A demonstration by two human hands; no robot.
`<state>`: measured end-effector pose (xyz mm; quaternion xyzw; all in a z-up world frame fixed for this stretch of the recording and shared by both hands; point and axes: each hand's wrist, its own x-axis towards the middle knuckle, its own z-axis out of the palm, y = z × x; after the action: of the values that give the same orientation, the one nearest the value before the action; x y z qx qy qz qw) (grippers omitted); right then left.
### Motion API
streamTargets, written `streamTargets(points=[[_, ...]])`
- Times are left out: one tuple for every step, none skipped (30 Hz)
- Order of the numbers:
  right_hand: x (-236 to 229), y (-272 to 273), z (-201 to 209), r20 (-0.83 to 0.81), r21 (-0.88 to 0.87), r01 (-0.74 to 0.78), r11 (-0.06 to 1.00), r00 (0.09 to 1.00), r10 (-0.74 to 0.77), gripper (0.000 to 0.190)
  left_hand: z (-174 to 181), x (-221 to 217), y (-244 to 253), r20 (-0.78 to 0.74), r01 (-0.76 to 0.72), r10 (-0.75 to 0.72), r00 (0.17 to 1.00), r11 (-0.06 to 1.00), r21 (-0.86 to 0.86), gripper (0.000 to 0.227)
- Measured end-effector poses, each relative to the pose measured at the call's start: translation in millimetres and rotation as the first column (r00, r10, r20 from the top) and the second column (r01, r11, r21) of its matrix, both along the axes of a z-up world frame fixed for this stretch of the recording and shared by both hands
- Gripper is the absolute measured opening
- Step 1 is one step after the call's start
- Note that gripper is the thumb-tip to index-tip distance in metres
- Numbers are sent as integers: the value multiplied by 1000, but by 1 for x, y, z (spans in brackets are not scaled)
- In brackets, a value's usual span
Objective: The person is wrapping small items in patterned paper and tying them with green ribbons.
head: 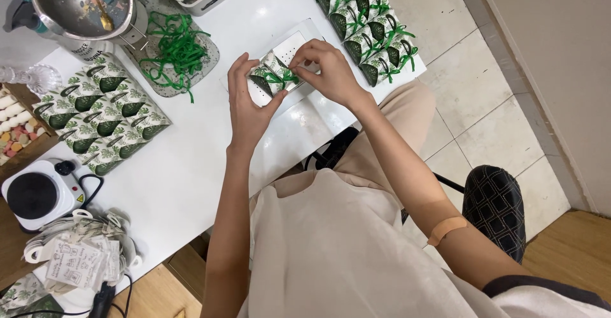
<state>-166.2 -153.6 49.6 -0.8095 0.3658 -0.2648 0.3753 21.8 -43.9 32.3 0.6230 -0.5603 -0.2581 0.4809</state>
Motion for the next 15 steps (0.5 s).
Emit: streamTargets(points=[[1,-2,1,-18,1,-18,1000,1000,18,11,-2,-1,1,5,-12,12,1000,1000,4,67],[3,-3,2,-18,2,-19,1000,1000,19,11,-3,-2,2,6,-13,13,1000,1000,5,67],[5,-3,3,-27,26,-21,999,999,21,11,-4,-3,2,3,-17,17,1000,1000,10,60],[6,-4,4,-37,49,-21,999,999,23,11,-5,-4,2,1,-20,20,1000,1000,14,54],[8,-4,3,-36,50,-22,999,999,24,11,-8,-5,2,2,-21,21,1000,1000,14,54],[9,-5,2,-27,70,-19,997,999,21,11,-12,-6,2,1,-21,21,1000,1000,15,47],[10,-6,0,-17,91,-15,996,1000,17,12,-15,-7,2,-1,-22,22,1000,1000,16,40],[11,-7,-3,-16,92,-13,996,1000,14,12,-15,-8,2,0,-19,19,1000,1000,17,40],[11,-9,-5,7,132,-7,991,1000,6,11,-16,-9,3,-18,-22,23,1000,999,26,33],[11,-10,-8,30,171,0,985,1000,-5,11,-16,-9,2,-35,-23,25,999,999,36,26],[12,-12,-10,30,173,4,985,999,-10,11,-17,-10,3,-34,-19,20,999,999,37,26],[12,-15,-12,65,247,9,969,998,-26,11,-17,-10,3,-48,-19,21,999,999,39,24],[12,-17,-14,99,320,10,947,994,-44,11,-18,-10,3,-62,-19,21,998,999,40,22],[14,-19,-17,101,320,13,947,994,-48,11,-18,-10,3,-60,-15,17,998,999,40,22],[15,-22,-20,154,396,1,918,986,-67,13,-18,-9,3,-49,-16,17,999,999,28,22]])
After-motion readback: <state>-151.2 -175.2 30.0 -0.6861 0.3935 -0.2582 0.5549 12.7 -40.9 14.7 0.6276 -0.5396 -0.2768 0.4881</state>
